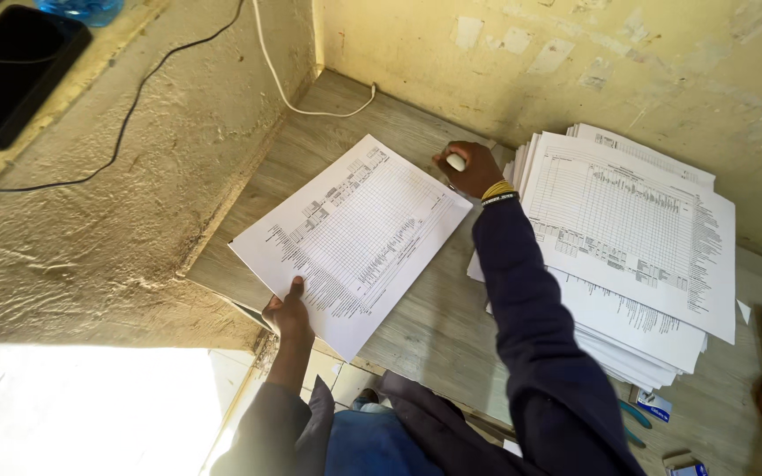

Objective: The person aligns sheets of paper from a stack and staples them together using a manual stapler on a table.

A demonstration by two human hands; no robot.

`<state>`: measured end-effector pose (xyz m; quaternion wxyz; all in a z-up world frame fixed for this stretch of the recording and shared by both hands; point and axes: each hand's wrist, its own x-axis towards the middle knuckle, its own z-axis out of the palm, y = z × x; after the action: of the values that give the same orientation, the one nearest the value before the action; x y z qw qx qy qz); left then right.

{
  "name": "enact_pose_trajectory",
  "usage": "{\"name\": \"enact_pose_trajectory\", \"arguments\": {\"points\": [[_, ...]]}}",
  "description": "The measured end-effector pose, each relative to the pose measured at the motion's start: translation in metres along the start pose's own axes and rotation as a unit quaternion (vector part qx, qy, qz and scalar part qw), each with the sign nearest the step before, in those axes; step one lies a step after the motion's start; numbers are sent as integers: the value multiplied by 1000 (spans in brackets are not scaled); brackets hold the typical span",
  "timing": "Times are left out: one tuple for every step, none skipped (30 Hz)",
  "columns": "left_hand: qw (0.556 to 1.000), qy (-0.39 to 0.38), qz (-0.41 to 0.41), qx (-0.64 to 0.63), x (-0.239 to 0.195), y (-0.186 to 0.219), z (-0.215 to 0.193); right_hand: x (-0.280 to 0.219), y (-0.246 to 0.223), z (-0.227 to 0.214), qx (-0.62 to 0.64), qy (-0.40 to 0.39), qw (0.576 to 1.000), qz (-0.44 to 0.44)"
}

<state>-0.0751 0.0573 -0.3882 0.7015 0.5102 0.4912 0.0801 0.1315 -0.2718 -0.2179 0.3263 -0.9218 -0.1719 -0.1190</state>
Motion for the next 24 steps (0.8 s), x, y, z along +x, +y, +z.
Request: {"name": "enact_pose_trajectory", "arguments": {"points": [[1000, 0, -1, -2, 7, 1, -7, -3, 0, 1, -1, -1, 1000, -2], [999, -6, -5, 31, 13, 2, -13, -5, 0, 3, 16, -6, 1000, -6], [998, -15, -7, 64, 21, 3, -16, -6, 1, 2, 33, -9, 999, -11], [998, -16, -7, 61, 31, 6, -22, -11, -2, 6, 30, -9, 999, -13], [999, -30, 6, 27, 39, 6, -32, -20, -6, 12, 19, -23, 1000, -10], [999, -43, 20, -7, 48, 6, -41, -28, -9, 19, 8, -37, 999, -6], [999, -43, 18, -5, 56, 9, -64, -40, -12, 25, 8, -38, 999, -3], [999, -44, 16, 21, 65, 12, -85, -52, -15, 32, -3, -57, 998, -7], [998, -46, 14, 49, 73, 15, -107, -66, -17, 38, -14, -76, 997, -9], [997, -48, 13, 54, 75, 19, -116, -72, -33, 38, -14, -75, 997, -4], [995, -60, 10, 77, 76, 22, -128, -81, -48, 38, 2, -89, 996, -15], [992, -73, 7, 100, 78, 26, -139, -89, -64, 38, 17, -103, 994, -26], [992, -74, 6, 105, 62, 39, -140, -96, -66, 40, 19, -103, 994, -20], [991, -41, -19, 126, 47, 52, -141, -103, -69, 43, 12, -116, 992, -43], [989, -6, -45, 144, 31, 64, -143, -109, -72, 46, 6, -130, 989, -69], [988, -5, -47, 148, 20, 71, -144, -110, -76, 47, 8, -132, 989, -66], [992, -14, -60, 111, 9, 79, -146, -113, -79, 47, 15, -127, 989, -80], [994, -23, -72, 74, -2, 86, -147, -116, -82, 46, 23, -122, 988, -94], [994, -24, -74, 78, 0, 81, -148, -116, -80, 46, 24, -121, 988, -90], [995, -16, -76, 68, 2, 75, -149, -117, -77, 45, 34, -139, 986, -82], [995, -9, -79, 58, 3, 71, -150, -116, -74, 43, 44, -156, 984, -74], [995, -10, -79, 61, -1, 73, -147, -115, -74, 42, 44, -155, 984, -70], [994, -10, -90, 60, -5, 75, -146, -115, -74, 41, 39, -167, 983, -65], [993, -11, -100, 59, -10, 76, -144, -114, -74, 40, 35, -178, 982, -60]]}}
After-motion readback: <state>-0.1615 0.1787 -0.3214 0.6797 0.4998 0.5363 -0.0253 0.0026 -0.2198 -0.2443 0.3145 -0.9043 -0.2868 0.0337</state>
